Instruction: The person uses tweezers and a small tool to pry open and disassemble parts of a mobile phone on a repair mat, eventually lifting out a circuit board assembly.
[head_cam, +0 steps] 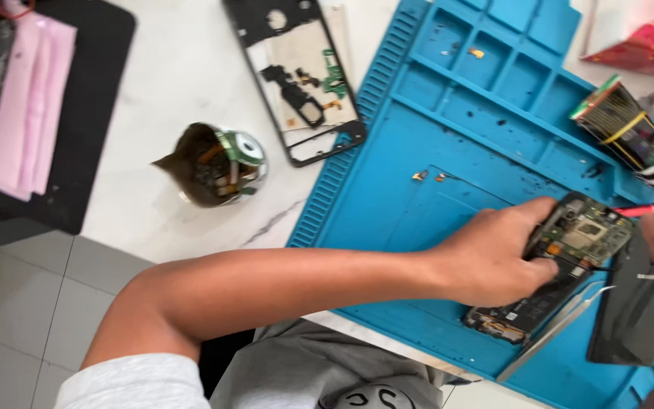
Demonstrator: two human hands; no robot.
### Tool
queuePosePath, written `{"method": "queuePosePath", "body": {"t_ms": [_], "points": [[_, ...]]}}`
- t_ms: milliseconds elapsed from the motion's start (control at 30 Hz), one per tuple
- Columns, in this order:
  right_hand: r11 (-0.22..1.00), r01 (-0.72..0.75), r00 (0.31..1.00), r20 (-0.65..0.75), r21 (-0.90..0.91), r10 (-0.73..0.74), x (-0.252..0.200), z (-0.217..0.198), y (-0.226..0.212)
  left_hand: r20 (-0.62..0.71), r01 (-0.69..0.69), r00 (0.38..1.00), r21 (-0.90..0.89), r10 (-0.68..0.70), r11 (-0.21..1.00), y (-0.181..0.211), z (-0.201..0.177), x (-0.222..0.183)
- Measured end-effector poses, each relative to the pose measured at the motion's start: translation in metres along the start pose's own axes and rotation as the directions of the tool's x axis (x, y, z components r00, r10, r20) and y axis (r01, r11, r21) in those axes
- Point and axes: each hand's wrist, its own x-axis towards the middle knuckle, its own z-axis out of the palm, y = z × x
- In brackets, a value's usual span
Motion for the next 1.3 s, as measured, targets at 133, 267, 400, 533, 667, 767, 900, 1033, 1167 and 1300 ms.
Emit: {"method": "queuePosePath", "body": {"t_ms": [133,267,400,533,667,767,900,1033,1167,1300], "points": [[0.879,0.445,0.889,0.206,-0.17,-0.41,0.053,0.001,-0.137,0.005,-0.086,0.996,-0.022,0.086,0.996,-0.01,0.004,0.003],[0.752,0.631,0.774,0.221,-0.192,-0.593,0.109,0.03,-0.208,-0.053,-0.073,0.995,0.109,0.079,0.991,-0.016,0.01,0.01],[0.616,0.76,0.65,0.221,-0.208,-0.727,0.15,0.077,-0.23,-0.092,-0.115,0.988,0.083,0.123,0.99,-0.022,0.011,0.014],[0.577,0.778,0.628,0.323,-0.248,-0.708,0.179,0.118,-0.234,-0.117,-0.397,0.911,0.02,0.396,0.918,-0.04,0.021,0.024],[0.436,0.846,0.532,0.429,-0.306,-0.73,0.198,0.133,-0.227,-0.136,-0.43,0.885,0.129,0.446,0.893,-0.056,0.031,0.036],[0.276,0.894,0.422,0.457,-0.353,-0.783,0.202,0.135,-0.221,-0.108,-0.383,0.916,0.052,0.386,0.922,-0.052,0.029,0.033],[0.2,0.915,0.355,0.462,-0.35,-0.813,0.208,0.135,-0.214,-0.12,-0.426,0.895,0.054,0.429,0.903,-0.057,0.031,0.036],[0.164,0.908,0.338,0.444,-0.386,-0.83,0.211,0.133,-0.206,-0.122,-0.455,0.878,0.087,0.463,0.886,-0.065,0.035,0.043],[0.255,0.916,0.373,0.426,-0.309,-0.825,0.211,0.133,-0.204,-0.092,-0.42,0.903,0.026,0.42,0.907,-0.059,0.031,0.037],[0.248,0.919,0.365,0.422,-0.307,-0.829,0.213,0.133,-0.205,-0.066,-0.391,0.917,0.04,0.393,0.92,-0.063,0.033,0.04]]}}
